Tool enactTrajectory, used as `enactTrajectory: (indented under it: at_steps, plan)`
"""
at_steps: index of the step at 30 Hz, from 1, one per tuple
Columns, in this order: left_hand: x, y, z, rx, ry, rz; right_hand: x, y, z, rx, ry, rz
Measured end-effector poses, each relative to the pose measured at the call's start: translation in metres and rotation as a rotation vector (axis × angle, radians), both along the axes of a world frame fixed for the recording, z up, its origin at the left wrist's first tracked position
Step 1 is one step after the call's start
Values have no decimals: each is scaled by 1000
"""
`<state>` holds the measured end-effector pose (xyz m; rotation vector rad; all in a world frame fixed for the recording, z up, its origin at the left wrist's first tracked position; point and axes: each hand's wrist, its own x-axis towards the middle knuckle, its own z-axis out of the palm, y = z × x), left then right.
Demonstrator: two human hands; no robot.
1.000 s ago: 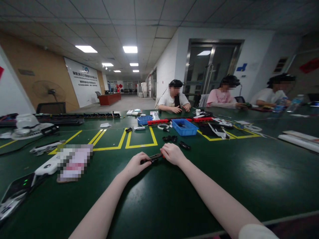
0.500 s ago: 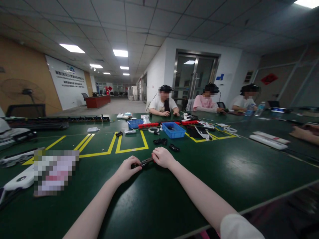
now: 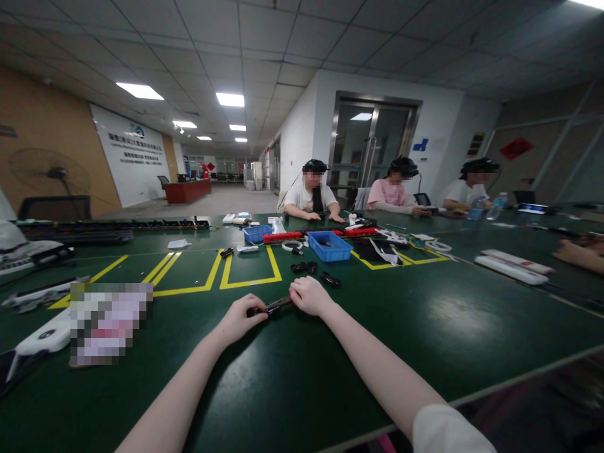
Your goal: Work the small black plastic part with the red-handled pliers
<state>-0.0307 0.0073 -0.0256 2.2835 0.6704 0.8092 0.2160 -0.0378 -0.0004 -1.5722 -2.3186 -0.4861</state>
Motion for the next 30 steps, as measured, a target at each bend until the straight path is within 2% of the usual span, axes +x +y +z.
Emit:
enactTrajectory:
  at_steps: [10,18,30]
  plan:
    - [2,9,-1,18,28,-9,0,4,1,18,31,4]
    - [1,7,1,28,43,18,-9,8,-2,2,36,50]
    - [-1,4,5,62,85,23,-9,5,2,59,-31,93]
